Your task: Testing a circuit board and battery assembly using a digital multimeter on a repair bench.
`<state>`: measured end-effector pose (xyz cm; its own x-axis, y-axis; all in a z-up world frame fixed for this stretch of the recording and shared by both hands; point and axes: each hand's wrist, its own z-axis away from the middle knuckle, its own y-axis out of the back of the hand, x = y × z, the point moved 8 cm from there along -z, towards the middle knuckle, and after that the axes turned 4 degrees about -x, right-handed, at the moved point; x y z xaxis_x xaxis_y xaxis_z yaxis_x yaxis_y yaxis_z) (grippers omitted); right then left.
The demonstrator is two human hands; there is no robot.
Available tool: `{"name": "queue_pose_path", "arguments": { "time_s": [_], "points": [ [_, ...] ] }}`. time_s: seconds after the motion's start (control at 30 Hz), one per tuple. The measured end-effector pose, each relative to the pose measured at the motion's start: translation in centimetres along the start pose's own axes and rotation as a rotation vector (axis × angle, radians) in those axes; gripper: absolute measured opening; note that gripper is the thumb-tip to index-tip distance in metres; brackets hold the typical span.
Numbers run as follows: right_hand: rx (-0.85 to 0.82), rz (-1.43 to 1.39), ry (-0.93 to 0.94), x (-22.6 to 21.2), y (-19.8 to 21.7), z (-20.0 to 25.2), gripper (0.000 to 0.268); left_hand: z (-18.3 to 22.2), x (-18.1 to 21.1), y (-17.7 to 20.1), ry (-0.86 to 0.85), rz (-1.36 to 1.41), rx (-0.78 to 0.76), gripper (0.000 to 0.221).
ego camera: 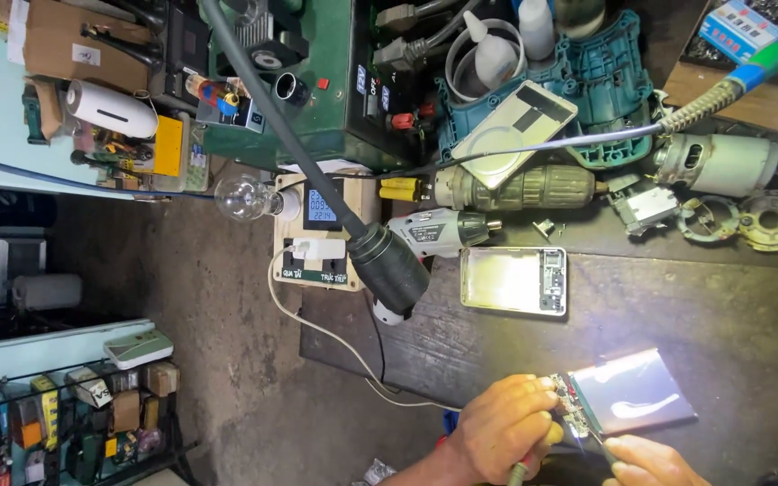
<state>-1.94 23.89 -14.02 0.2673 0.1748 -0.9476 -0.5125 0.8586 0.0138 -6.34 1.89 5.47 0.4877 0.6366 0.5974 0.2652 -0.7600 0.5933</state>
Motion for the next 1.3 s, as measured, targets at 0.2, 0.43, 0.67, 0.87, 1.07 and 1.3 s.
{"name": "queue_pose_path", "arguments": {
  "time_s": [0.2,0.43,0.67,0.87,1.07,1.3],
  "points": [
    [-0.077,0.129,-0.035,2.5,0.0,-0.1,0.041,-0.7,0.2,0.4,0.036,0.030,0.008,0.033],
    [-0.130,0.279,0.182,3.2,0.0,0.3,0.041,-0.1,-0.1,0.1,0.062,0.034,-0.040,0.027],
    [0.304,0.340,0.695,-12.8,-1.3,-1.7,0.018,3.0,-1.5,-1.4,0.009,0.070,-0.120,0.026],
    [0.175,0.438,0.761,-14.8,-1.4,-2.2,0.020,3.4,-2.1,-2.3,0.035,0.072,-0.202,0.024],
    [0.193,0.442,0.789,-14.8,-1.4,-2.1,0.023,3.1,-1.9,-1.5,0.056,0.040,-0.007,0.006],
    [0.188,0.434,0.787,-14.9,-1.3,-2.1,0.022,2.9,-1.9,-1.9,0.070,0.000,-0.037,0.012]
  ]
}}
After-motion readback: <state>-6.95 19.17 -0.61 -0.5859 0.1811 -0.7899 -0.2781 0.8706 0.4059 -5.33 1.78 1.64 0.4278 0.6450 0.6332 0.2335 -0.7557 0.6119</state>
